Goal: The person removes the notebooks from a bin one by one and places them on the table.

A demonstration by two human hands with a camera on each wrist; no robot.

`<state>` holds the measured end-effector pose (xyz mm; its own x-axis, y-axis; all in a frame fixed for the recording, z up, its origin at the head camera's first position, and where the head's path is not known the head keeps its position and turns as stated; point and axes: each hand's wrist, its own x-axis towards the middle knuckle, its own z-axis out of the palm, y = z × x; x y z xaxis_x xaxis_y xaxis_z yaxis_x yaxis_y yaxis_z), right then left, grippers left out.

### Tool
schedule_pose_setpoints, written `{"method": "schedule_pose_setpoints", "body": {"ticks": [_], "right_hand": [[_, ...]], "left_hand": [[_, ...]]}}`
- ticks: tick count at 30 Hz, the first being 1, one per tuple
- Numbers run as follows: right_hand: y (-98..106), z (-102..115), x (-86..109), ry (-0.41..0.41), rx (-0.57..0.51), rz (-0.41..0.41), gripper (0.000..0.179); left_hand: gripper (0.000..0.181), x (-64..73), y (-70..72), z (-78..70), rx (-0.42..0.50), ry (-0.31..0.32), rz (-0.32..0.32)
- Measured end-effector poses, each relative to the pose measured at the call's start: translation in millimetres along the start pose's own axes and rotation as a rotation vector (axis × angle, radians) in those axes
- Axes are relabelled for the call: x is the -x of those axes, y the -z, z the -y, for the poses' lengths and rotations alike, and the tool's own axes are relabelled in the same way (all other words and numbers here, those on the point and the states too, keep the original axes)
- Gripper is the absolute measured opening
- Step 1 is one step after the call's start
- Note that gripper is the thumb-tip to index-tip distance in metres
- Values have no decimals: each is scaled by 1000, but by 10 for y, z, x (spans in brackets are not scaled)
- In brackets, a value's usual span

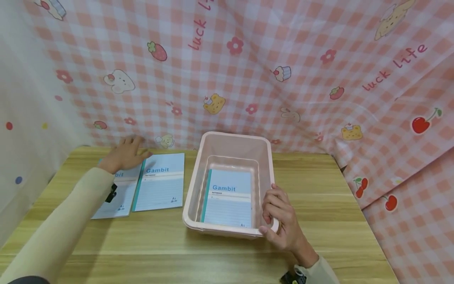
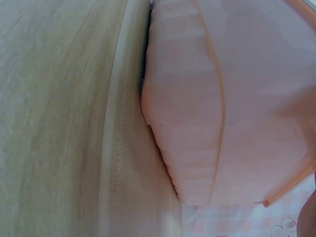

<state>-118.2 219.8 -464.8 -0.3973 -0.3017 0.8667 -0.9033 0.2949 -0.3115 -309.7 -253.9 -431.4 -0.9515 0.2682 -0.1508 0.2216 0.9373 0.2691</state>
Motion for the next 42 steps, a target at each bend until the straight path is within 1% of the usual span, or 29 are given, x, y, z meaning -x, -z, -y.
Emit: {"method": "schedule_pose_setpoints", "body": {"ticks": [5,10,13,17,22,24,29,33,36,42], "right_hand": [[-3,1,-2,4,-1,-2,45],[-4,-2,-9,17,-3,-7,44],[-5,-5,-15,22,-4,-7,45],[-8,-8,-15,28,-6,-11,45],[-9,-9,-7,23,-4,-9,44],[-8,-10,-3,22,-1,-9,44],[-1,-4,4,9,2,-7,45],[5,3,-5,9,-1,-5,45],[6,2,-21,23,-7,-9,45],[-2,9,-32,31,-9,-15,46]], "left_hand": [[86,-12,46,-154,67,-1,-84],[86,7,123,-372,120,-14,-125],[85,28,165,-511,161,-49,-143],[83,53,199,-719,176,-115,-177],[81,93,241,-1005,146,-178,-218],[80,107,260,-1127,119,-199,-231],[78,134,308,-1440,79,-241,-245],[79,146,340,-1674,96,-276,-238],[80,131,357,-1842,107,-313,-235],[81,102,397,-2188,82,-388,-268]]}}
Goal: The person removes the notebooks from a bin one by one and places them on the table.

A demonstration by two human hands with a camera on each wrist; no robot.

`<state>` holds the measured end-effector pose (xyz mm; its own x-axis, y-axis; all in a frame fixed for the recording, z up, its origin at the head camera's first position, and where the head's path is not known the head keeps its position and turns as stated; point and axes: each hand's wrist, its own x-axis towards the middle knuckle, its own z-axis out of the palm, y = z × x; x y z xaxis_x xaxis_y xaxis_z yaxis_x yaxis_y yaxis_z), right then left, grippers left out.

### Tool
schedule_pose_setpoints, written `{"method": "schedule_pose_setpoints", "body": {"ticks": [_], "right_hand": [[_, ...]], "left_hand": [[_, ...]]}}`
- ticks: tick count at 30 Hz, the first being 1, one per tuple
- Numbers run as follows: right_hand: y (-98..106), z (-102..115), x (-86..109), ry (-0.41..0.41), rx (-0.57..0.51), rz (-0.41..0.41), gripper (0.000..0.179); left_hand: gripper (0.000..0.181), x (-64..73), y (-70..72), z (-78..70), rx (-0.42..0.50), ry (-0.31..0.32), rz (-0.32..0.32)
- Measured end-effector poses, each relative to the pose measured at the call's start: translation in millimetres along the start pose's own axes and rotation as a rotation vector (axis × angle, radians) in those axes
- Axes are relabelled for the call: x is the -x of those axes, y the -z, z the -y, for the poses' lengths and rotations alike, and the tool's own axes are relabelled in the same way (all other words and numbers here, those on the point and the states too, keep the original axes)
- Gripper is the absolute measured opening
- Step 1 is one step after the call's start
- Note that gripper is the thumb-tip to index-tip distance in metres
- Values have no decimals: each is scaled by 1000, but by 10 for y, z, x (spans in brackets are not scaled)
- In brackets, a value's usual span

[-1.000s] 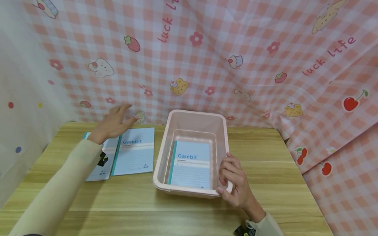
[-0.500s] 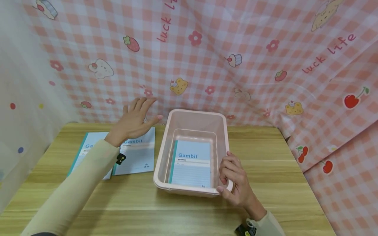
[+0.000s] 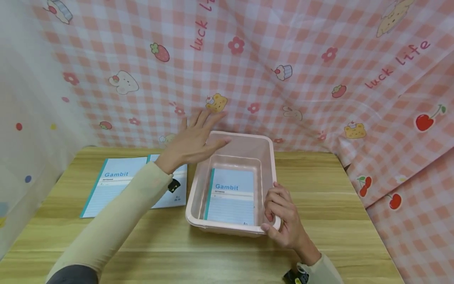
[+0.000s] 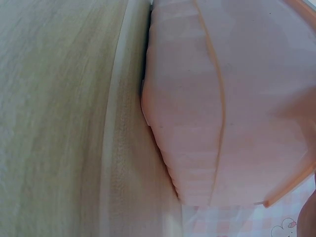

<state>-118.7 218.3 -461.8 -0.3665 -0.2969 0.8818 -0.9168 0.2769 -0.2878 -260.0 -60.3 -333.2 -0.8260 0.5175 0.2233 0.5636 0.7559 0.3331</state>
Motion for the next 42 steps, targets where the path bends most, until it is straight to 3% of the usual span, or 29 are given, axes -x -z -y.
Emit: {"method": "schedule_pose_setpoints", "body": {"ticks": [9,17,21,28,32,38,42], "right_hand": [[-5,-12,16,-2,-5,-1,44],[-7,-12,9,1,-13,-1,45],[-2,-13,28,-13,-12,1,46],[-6,-10,51,-35,-9,11,45],[-3,-17,53,-30,-6,13,45],[8,-11,46,-34,-4,12,46],[7,-9,33,-28,0,15,47]], "left_hand": [[78,-204,-70,-428,-26,-52,42],[83,-251,-237,-690,-85,-63,156],[84,-258,-357,-771,-134,-96,176],[82,-291,-574,-829,-143,-116,265],[74,-325,-708,-839,-153,-69,349],[77,-384,-939,-872,-201,81,484],[75,-391,-1091,-872,-269,133,499]]}}
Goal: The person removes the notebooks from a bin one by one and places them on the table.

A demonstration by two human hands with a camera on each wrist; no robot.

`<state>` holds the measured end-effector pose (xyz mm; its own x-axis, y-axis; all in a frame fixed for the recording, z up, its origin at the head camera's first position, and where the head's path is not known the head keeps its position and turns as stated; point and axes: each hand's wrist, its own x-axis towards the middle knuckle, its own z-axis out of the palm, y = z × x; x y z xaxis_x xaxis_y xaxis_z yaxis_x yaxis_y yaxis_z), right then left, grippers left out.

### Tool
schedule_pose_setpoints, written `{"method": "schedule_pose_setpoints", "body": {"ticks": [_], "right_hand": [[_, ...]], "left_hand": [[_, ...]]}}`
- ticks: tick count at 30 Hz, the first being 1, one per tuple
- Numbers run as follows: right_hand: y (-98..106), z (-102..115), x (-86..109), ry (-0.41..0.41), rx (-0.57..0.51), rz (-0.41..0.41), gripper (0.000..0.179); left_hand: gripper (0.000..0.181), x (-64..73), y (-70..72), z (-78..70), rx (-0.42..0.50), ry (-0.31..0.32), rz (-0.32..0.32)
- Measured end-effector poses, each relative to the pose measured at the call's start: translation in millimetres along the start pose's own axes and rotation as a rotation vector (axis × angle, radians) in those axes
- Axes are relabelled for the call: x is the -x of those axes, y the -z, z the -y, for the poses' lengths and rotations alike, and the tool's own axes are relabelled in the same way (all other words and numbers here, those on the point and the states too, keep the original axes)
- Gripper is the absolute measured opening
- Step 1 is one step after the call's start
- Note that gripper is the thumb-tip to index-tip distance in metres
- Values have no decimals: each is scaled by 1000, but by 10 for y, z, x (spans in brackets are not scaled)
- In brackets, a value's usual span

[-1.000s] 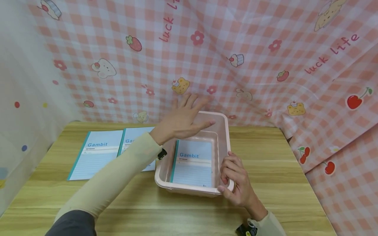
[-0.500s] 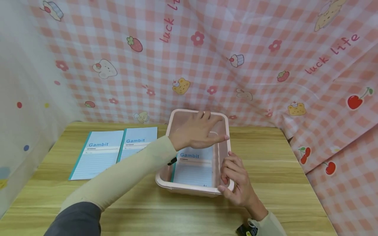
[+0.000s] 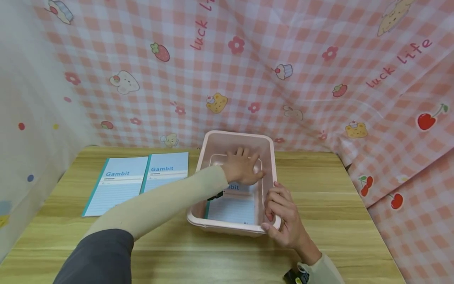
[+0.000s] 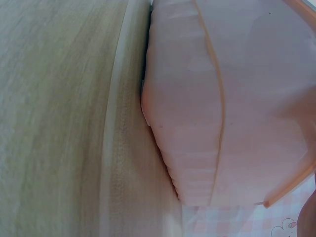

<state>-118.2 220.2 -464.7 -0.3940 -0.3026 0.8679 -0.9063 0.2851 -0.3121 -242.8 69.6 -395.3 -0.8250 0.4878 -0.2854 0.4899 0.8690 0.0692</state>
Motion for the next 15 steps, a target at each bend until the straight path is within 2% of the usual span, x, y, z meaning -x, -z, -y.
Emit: {"method": "schedule_pose_setpoints", "body": {"ticks": [5,12,15], "right_hand": [[-11,6,-6,6,-4,-1,46],[-6,4,0,-10,-6,-1,45],[-1,-2,5,-9,-7,-2,45]], "left_hand": [[76,-118,-194,-4,-37,46,-36],[78,-282,-388,22,-38,91,-28],[79,-312,-478,15,-16,116,-36]]}}
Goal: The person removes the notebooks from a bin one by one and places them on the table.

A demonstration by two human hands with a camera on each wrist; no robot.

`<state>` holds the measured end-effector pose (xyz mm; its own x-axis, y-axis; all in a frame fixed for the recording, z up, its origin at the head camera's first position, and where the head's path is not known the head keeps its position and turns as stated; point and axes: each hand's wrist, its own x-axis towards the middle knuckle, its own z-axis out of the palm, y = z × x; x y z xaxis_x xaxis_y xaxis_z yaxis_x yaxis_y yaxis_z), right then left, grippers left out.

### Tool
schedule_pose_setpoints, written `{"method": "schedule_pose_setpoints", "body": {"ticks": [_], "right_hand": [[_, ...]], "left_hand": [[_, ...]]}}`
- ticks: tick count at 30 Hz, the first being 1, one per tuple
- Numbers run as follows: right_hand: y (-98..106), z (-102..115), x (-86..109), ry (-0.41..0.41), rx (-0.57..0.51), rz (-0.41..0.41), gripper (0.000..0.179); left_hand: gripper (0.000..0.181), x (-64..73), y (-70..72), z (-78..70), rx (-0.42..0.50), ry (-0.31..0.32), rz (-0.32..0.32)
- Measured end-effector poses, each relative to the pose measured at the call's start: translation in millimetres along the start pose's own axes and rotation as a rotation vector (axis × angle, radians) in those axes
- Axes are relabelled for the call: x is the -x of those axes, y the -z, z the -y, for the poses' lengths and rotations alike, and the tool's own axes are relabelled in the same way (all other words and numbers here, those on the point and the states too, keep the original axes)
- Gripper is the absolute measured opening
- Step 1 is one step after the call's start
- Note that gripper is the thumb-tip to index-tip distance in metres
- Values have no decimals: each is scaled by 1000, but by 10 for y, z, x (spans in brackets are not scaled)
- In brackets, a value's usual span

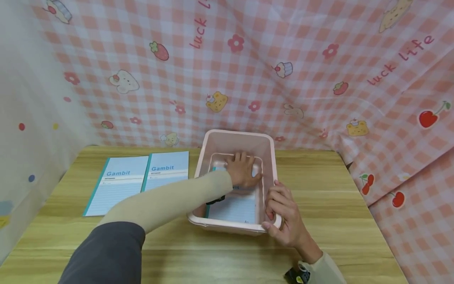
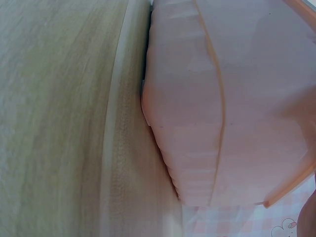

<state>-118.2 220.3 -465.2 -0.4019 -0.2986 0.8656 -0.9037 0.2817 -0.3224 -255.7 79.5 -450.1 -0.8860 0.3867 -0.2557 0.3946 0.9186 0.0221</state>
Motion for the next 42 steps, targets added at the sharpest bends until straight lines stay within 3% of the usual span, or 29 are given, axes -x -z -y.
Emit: {"method": "schedule_pose_setpoints", "body": {"ticks": [5,8,16,22,28,42], "right_hand": [[5,-12,8,11,-1,-5,44],[8,-13,10,14,-1,-6,44],[11,-19,-9,19,7,8,45],[4,-13,-2,18,7,6,45],[11,-6,-16,25,4,3,47],[14,4,-8,9,7,1,47]], "left_hand": [[77,-8,-117,-35,74,47,52],[72,4,-162,-50,64,44,64],[66,124,-141,-34,17,10,-51],[70,174,-116,-27,-75,-16,-48],[76,121,-152,-48,-199,-13,-71],[75,198,-72,-77,-243,2,-126]]}}
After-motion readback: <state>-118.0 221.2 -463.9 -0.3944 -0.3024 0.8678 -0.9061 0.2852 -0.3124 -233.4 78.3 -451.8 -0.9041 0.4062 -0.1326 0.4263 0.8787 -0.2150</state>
